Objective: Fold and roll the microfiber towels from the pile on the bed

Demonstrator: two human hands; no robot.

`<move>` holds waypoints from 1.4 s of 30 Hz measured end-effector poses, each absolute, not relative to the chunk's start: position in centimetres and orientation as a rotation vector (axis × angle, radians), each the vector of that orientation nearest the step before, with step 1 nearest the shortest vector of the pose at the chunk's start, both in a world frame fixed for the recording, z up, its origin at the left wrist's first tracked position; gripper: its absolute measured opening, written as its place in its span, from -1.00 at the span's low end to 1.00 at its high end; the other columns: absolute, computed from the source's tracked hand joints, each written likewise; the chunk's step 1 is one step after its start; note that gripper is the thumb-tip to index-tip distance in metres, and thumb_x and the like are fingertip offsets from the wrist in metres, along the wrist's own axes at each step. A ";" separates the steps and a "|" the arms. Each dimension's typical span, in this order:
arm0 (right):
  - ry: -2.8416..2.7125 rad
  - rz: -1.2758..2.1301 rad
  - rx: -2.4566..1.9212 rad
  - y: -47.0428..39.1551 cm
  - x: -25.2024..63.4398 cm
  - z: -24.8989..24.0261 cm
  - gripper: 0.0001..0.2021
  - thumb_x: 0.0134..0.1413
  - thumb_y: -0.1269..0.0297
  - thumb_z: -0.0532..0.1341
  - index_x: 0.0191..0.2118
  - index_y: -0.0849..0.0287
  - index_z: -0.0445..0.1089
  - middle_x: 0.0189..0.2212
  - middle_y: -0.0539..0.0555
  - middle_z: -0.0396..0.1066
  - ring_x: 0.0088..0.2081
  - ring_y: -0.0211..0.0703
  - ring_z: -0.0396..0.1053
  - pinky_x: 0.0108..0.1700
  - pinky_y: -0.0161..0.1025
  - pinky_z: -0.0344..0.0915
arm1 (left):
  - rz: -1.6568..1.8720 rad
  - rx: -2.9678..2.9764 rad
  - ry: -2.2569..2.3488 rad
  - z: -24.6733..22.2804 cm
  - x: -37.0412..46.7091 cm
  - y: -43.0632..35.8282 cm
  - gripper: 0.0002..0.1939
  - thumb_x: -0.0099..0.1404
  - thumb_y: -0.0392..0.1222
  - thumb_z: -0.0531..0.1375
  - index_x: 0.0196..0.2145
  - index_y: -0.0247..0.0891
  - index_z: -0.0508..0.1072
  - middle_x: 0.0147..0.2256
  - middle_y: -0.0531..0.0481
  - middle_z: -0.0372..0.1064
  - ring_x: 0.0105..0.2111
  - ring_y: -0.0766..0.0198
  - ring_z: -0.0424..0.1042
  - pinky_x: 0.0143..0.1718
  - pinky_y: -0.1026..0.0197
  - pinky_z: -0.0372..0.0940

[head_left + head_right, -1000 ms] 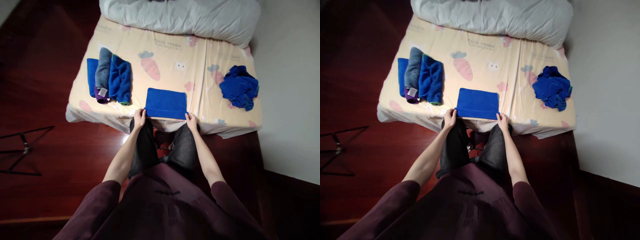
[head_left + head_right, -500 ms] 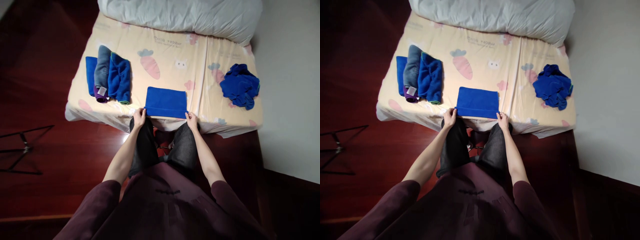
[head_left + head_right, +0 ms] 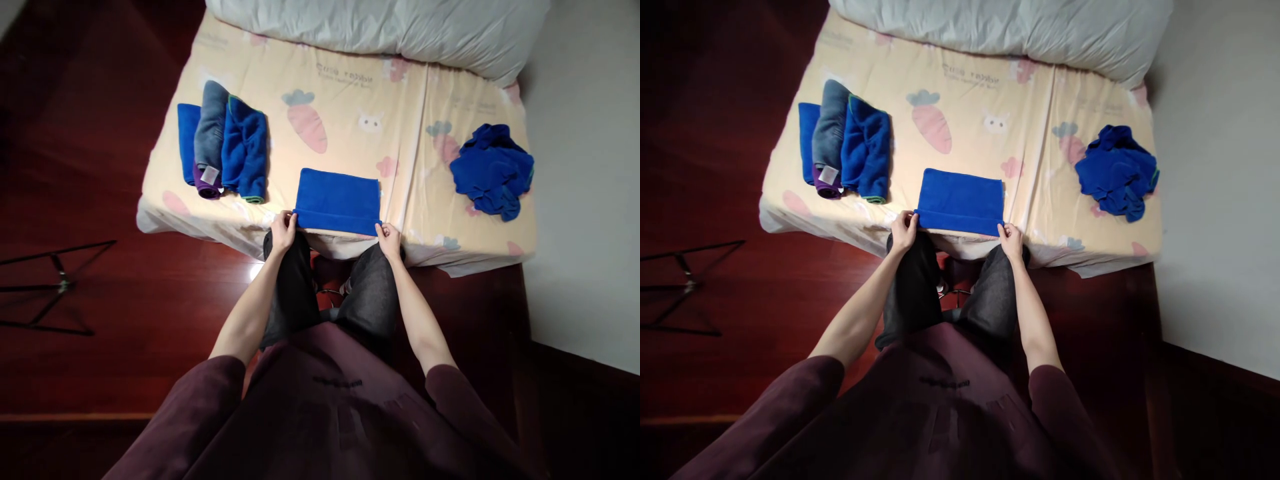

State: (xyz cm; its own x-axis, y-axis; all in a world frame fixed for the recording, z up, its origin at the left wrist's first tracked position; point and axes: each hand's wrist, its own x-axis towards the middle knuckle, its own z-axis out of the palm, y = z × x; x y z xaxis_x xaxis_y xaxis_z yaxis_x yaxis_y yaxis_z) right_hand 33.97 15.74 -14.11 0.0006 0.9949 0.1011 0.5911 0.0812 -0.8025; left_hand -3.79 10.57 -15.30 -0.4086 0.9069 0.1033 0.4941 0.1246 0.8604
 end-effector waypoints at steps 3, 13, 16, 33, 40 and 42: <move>-1.693 0.745 -1.591 15.5 34.0 -14.2 -0.50 0.32 -0.29 0.14 -0.40 0.06 0.28 -0.58 -0.07 0.20 -0.51 -0.20 0.20 -0.36 -0.24 0.20 | 1.213 1.376 1.994 -15.2 -3.7 10.0 -0.70 0.50 0.06 0.14 -0.03 -0.19 0.47 -0.18 -0.16 0.50 -0.15 0.05 0.50 0.04 0.00 0.39; -1.935 0.457 -1.404 14.3 33.4 -12.5 -0.74 0.42 0.13 0.18 0.03 0.04 0.58 0.13 0.24 0.52 0.19 0.20 0.41 0.33 0.20 0.30 | 1.050 1.785 1.785 -13.2 -3.4 9.0 -0.61 0.52 -0.06 0.09 0.20 -0.11 0.51 0.28 -0.19 0.42 0.36 -0.06 0.30 0.44 -0.27 0.12; -2.024 0.531 -1.366 14.6 33.1 -12.5 -0.73 0.41 0.12 0.22 0.07 -0.02 0.61 0.17 0.14 0.56 0.19 0.21 0.42 0.35 0.26 0.28 | 0.958 1.745 1.769 -13.0 -3.2 9.7 -0.55 0.50 0.03 0.13 0.25 -0.08 0.50 0.30 -0.16 0.41 0.40 -0.07 0.28 0.45 -0.33 0.11; -1.944 0.586 -1.378 15.2 33.1 -13.3 -0.48 0.18 0.47 0.16 0.21 0.06 0.56 0.25 0.10 0.50 0.24 0.09 0.40 0.38 0.17 0.33 | 0.981 1.728 1.808 -14.1 -2.9 10.2 -0.37 0.27 -0.22 0.20 0.31 -0.15 0.42 0.40 -0.16 0.29 0.46 -0.11 0.15 0.48 -0.33 0.07; -1.864 0.519 -1.364 15.1 33.3 -13.7 -0.53 0.20 0.50 0.13 0.12 0.11 0.61 0.21 0.09 0.54 0.22 0.05 0.41 0.38 0.10 0.34 | 1.177 1.638 1.860 -14.6 -2.9 10.3 -0.54 0.33 -0.32 0.10 0.14 -0.19 0.53 0.26 -0.18 0.46 0.37 0.00 0.29 0.42 -0.23 0.22; -1.855 0.530 -1.378 15.0 33.2 -13.5 -0.52 0.18 0.52 0.12 0.11 0.10 0.61 0.21 0.09 0.54 0.22 0.04 0.41 0.38 0.10 0.34 | 1.220 1.629 1.861 -14.7 -2.9 10.2 -0.57 0.34 -0.32 0.09 0.11 -0.20 0.54 0.22 -0.18 0.49 0.33 0.02 0.35 0.41 -0.19 0.24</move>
